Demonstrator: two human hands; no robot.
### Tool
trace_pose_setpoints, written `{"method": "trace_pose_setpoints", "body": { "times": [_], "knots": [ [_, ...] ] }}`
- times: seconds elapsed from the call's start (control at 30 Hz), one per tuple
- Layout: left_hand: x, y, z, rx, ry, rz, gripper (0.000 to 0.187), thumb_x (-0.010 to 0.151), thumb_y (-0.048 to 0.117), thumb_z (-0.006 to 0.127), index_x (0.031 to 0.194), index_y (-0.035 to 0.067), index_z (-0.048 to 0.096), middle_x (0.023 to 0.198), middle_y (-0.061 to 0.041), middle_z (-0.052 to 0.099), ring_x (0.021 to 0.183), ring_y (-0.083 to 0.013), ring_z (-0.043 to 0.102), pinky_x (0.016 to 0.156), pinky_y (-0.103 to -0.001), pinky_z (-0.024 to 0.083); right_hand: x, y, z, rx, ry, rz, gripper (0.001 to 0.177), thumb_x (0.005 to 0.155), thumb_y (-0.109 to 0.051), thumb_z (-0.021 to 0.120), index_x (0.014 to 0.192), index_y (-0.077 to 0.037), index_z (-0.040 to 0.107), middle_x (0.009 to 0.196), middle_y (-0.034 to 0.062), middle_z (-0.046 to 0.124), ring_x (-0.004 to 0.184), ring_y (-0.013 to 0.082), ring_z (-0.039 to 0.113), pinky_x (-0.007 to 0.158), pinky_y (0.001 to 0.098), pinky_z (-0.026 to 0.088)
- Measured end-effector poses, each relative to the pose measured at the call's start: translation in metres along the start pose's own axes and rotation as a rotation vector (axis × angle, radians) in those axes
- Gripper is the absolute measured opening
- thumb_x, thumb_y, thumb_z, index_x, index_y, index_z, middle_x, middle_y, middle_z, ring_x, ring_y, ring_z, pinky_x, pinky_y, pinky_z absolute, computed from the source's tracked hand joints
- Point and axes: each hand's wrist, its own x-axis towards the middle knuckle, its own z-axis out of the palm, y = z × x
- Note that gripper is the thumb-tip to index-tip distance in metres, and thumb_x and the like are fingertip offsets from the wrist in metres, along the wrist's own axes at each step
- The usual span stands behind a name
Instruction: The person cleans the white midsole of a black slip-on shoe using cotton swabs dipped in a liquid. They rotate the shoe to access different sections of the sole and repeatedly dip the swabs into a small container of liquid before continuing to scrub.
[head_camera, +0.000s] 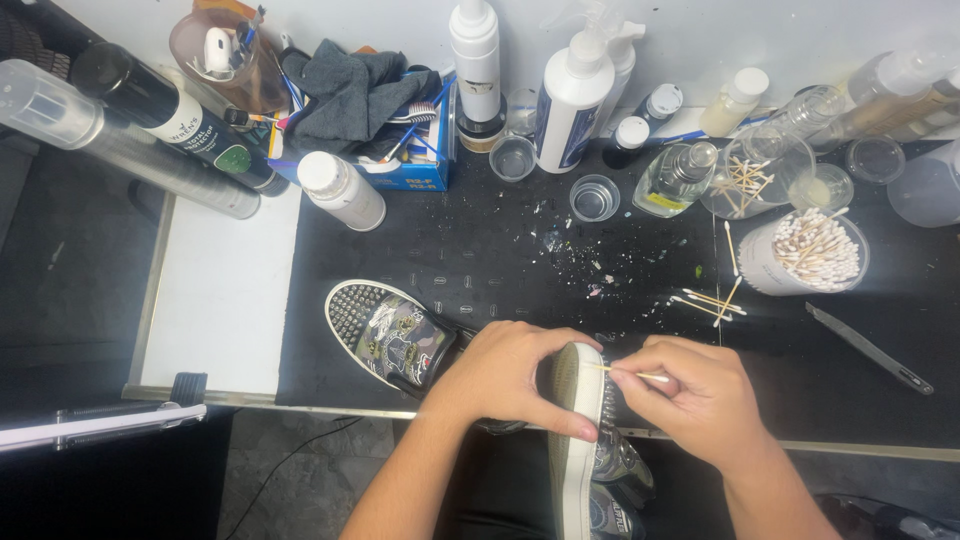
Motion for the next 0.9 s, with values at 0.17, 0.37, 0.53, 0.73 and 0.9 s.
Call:
{"method": "trace_pose_setpoints", "body": {
  "times": [0.17,0.37,0.53,0.73,0.9],
  "knots": [
    [0.0007,0.0003,0.0001,-0.004,-0.012,-0.010,0.084,0.059,0.071,0.079,0.120,0.012,0.075,0.094,-0.010,0.079,0.088,-0.0299,0.077,0.079,-0.037,0.058,0.0011,-0.0020,-0.0013,0.043,-0.061,-0.005,0.010,0.076,-0.004,0.080,0.085,-0.004,0.076,0.067,0.0008,0.067,0.052,0.0059,0.056,0.046,0.0228,0.041],
    [0.0019,-0.0001,0.0001,0.004,-0.008,0.002,0.083,0.060,0.071,0.079,0.119,0.013,0.075,0.095,-0.009,0.079,0.089,-0.0296,0.077,0.080,-0.037,0.058,0.0012,-0.0007,0.0007,0.001,-0.018,-0.004,0.010,0.076,-0.005,0.081,0.084,-0.004,0.075,0.067,0.0007,0.068,0.052,0.0057,0.056,0.046,0.0224,0.041],
    [0.0012,0.0000,0.0001,-0.001,-0.024,-0.007,0.083,0.059,0.071,0.079,0.119,0.014,0.075,0.094,-0.009,0.079,0.089,-0.0290,0.077,0.080,-0.037,0.058,-0.0001,0.0011,0.0016,0.039,-0.012,-0.001,0.010,0.078,-0.003,0.079,0.086,-0.002,0.074,0.069,0.0010,0.069,0.054,0.0058,0.057,0.048,0.0224,0.042],
    [0.0013,-0.0013,0.0011,0.001,0.001,0.010,0.082,0.059,0.071,0.080,0.118,0.014,0.076,0.094,-0.009,0.079,0.088,-0.0287,0.077,0.079,-0.036,0.059,-0.0020,0.0021,0.0023,-0.027,-0.006,0.015,0.010,0.075,-0.003,0.081,0.083,-0.002,0.076,0.065,0.0025,0.066,0.051,0.0077,0.055,0.047,0.0240,0.040],
    [0.0006,-0.0014,0.0000,-0.005,-0.002,0.012,0.079,0.059,0.070,0.080,0.116,0.015,0.076,0.091,-0.008,0.079,0.086,-0.0286,0.077,0.077,-0.036,0.058,-0.0024,0.0004,0.0035,0.003,-0.023,0.025,0.011,0.075,-0.004,0.081,0.083,-0.003,0.075,0.064,0.0017,0.065,0.052,0.0073,0.056,0.047,0.0244,0.042]
  ]
}}
